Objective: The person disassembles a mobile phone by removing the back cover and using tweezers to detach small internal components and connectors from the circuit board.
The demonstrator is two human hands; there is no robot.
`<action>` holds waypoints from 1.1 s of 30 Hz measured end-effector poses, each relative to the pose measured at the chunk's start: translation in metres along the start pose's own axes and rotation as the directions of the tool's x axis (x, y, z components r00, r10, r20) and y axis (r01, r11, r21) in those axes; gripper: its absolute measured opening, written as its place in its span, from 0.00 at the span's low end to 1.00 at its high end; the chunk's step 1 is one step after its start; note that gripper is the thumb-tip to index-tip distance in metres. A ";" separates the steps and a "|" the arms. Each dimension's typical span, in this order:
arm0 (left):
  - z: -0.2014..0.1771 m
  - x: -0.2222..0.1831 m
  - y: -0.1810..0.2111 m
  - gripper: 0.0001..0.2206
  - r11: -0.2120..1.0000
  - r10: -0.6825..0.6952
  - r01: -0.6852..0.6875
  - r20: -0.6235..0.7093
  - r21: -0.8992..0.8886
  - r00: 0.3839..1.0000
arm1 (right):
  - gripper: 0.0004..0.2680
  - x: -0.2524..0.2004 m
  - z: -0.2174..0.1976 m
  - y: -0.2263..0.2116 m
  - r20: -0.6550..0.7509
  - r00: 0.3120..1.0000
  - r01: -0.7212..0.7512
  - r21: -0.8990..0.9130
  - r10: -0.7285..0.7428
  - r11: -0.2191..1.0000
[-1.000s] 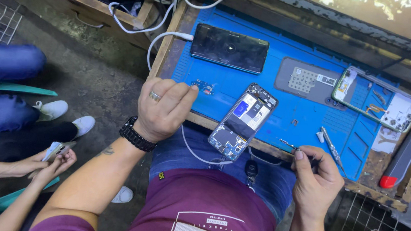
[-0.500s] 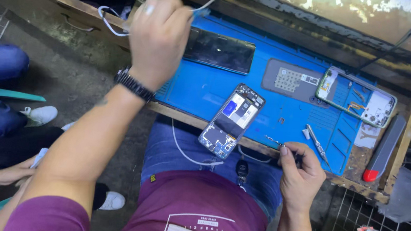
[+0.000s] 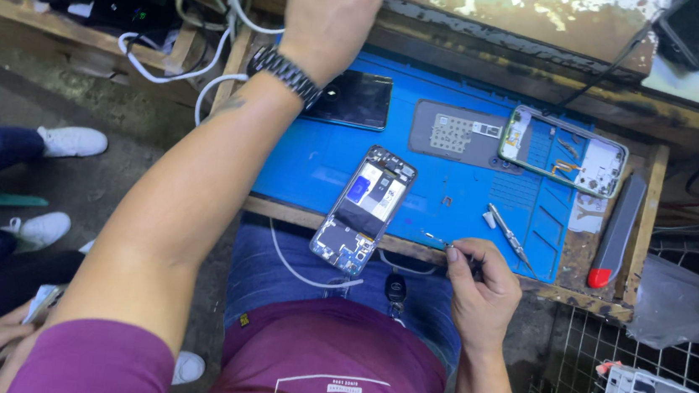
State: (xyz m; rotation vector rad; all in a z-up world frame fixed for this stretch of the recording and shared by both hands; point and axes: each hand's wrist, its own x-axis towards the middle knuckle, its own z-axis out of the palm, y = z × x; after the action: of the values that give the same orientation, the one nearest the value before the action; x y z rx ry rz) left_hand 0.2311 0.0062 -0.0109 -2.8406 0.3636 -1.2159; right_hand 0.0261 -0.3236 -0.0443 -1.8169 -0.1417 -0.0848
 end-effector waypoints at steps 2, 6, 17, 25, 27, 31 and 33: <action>-0.028 -0.010 0.008 0.05 0.995 -0.033 0.030 -0.034 -0.091 0.999 | 0.02 0.000 -0.001 -0.001 0.007 1.000 0.011 0.005 -0.011 1.000; -0.096 -0.046 0.037 0.06 0.825 -0.155 0.180 0.092 -0.536 0.984 | 0.01 0.003 0.001 -0.004 0.032 0.999 -0.032 0.054 0.030 0.998; -0.159 -0.107 0.117 0.16 -0.133 -0.041 0.775 0.784 -0.618 0.619 | 0.04 0.017 0.021 -0.036 0.113 0.974 0.190 0.046 -0.194 0.981; -0.161 -0.119 0.127 0.12 -0.345 -0.015 0.756 0.809 -0.556 0.588 | 0.08 0.005 0.024 -0.040 0.171 0.971 0.159 0.062 -0.168 0.985; -0.165 -0.120 0.129 0.12 -0.293 -0.049 0.743 0.786 -0.602 0.617 | 0.09 0.002 0.023 -0.039 0.177 0.977 0.099 0.115 -0.119 0.988; -0.170 -0.116 0.129 0.11 -0.084 -0.114 0.734 0.738 -0.674 0.665 | 0.09 -0.001 0.027 -0.037 0.172 0.984 0.012 0.199 -0.047 0.980; -0.173 -0.115 0.128 0.12 -0.070 -0.104 0.737 0.740 -0.672 0.665 | 0.09 -0.001 0.026 -0.036 0.181 0.982 0.012 0.187 -0.046 0.982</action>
State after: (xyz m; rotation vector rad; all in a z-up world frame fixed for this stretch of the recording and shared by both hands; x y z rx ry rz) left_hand 0.0047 -0.0812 0.0127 -4.6453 0.1569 0.2787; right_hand 0.0195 -0.2893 -0.0161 -1.6349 -0.2981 0.0749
